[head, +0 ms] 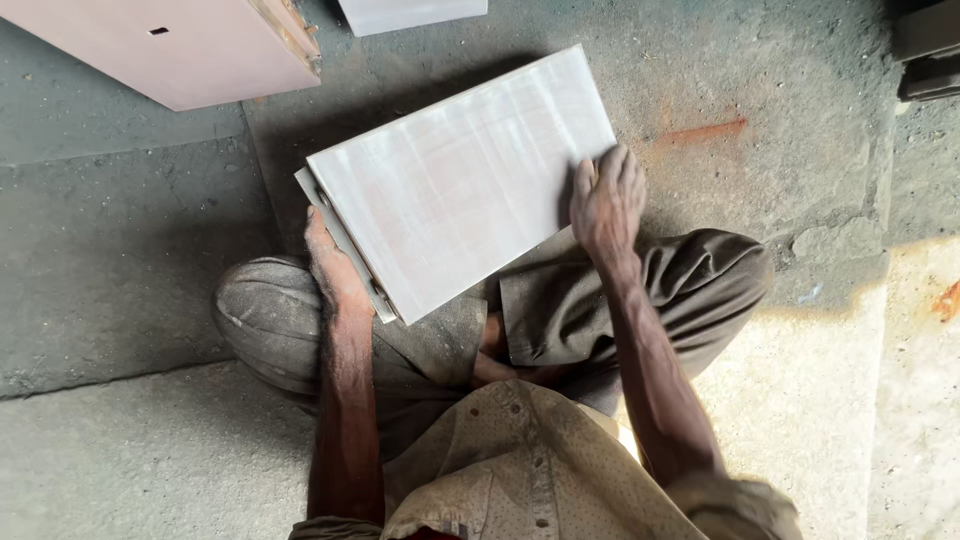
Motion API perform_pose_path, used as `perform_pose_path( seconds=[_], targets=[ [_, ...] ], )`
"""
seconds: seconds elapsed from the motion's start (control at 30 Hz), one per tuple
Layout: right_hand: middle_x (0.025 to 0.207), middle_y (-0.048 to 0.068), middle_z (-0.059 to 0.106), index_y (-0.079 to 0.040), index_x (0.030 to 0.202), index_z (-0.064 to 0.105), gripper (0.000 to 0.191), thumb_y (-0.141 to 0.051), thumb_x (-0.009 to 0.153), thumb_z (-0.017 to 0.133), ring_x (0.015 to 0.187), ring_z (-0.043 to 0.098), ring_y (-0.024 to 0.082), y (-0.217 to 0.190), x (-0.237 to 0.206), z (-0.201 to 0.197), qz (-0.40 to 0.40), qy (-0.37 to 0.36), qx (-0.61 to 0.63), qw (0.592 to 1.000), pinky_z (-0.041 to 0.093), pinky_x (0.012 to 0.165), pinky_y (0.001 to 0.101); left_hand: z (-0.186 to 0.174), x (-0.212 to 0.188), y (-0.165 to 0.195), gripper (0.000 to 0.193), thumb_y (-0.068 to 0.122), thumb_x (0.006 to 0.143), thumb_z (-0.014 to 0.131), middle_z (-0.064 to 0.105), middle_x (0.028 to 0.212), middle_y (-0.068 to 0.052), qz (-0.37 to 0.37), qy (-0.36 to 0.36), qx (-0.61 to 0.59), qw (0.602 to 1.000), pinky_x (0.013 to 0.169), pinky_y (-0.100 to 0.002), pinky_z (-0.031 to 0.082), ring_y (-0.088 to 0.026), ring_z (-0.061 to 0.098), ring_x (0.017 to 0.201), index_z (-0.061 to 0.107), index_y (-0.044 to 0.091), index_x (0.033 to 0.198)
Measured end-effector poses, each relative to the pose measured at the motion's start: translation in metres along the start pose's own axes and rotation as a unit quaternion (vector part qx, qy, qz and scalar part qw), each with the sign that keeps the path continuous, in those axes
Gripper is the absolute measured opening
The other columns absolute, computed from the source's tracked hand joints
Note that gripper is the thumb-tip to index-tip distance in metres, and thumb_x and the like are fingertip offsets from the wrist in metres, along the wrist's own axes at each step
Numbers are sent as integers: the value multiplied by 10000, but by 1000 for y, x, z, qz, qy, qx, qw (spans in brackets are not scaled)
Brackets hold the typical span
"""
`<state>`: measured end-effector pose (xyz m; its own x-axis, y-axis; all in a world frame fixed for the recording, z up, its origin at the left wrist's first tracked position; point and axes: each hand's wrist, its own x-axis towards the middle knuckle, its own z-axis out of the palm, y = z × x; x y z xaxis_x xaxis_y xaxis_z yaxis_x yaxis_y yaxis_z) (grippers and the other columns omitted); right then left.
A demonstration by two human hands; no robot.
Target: The person sits on the floor and sands rectangular wooden panels using a sanding block. They hold each panel with one hand and rub the surface with the other, then place the finished panel aside and pick up another to continue.
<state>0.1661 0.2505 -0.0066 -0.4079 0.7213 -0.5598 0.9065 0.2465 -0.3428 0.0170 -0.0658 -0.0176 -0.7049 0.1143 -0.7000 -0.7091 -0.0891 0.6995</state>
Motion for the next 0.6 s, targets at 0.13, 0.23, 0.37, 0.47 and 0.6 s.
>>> perform_pose_path(
  seconds=[0.13,0.23,0.37,0.47,0.6],
  targets=[
    [1665,416,227,135,1634,194,766,-518,1245,282,1534,202,561,-62,64,4,-245,174,-13,954,186,1243,643,5,-1,5,761,597,1014,420,547,1540,-131,23,-11,-27,999,1137,-414,439,-287,550,1374,473,67,1557],
    [1716,360,231,96,1669,189,792,-536,1195,251,1597,204,513,-47,49,5,-267,166,22,949,184,1304,641,8,1,6,757,591,1010,438,559,1533,-131,33,-11,-25,999,1129,-411,451,-293,559,1364,484,67,1555],
    [1742,300,168,32,1681,162,807,-548,1122,213,1619,135,466,9,-19,5,-57,85,-58,993,111,1317,595,4,1,2,743,590,1021,420,581,1507,-122,27,-24,-34,999,1111,-400,464,-280,572,1356,491,73,1549],
    [1767,304,210,54,1652,248,774,-532,1148,204,1682,184,417,-12,14,4,-142,81,-5,987,133,1382,563,1,4,1,726,581,1034,426,590,1480,-123,31,-39,-47,998,1092,-392,471,-281,574,1322,522,59,1529],
    [1755,306,135,63,1670,149,827,-566,1137,206,1638,94,466,-62,57,-1,-209,93,22,973,75,1339,573,4,7,6,701,575,1025,424,618,1454,-124,10,-3,-51,999,1056,-379,491,-271,606,1280,552,67,1490]
  ],
)
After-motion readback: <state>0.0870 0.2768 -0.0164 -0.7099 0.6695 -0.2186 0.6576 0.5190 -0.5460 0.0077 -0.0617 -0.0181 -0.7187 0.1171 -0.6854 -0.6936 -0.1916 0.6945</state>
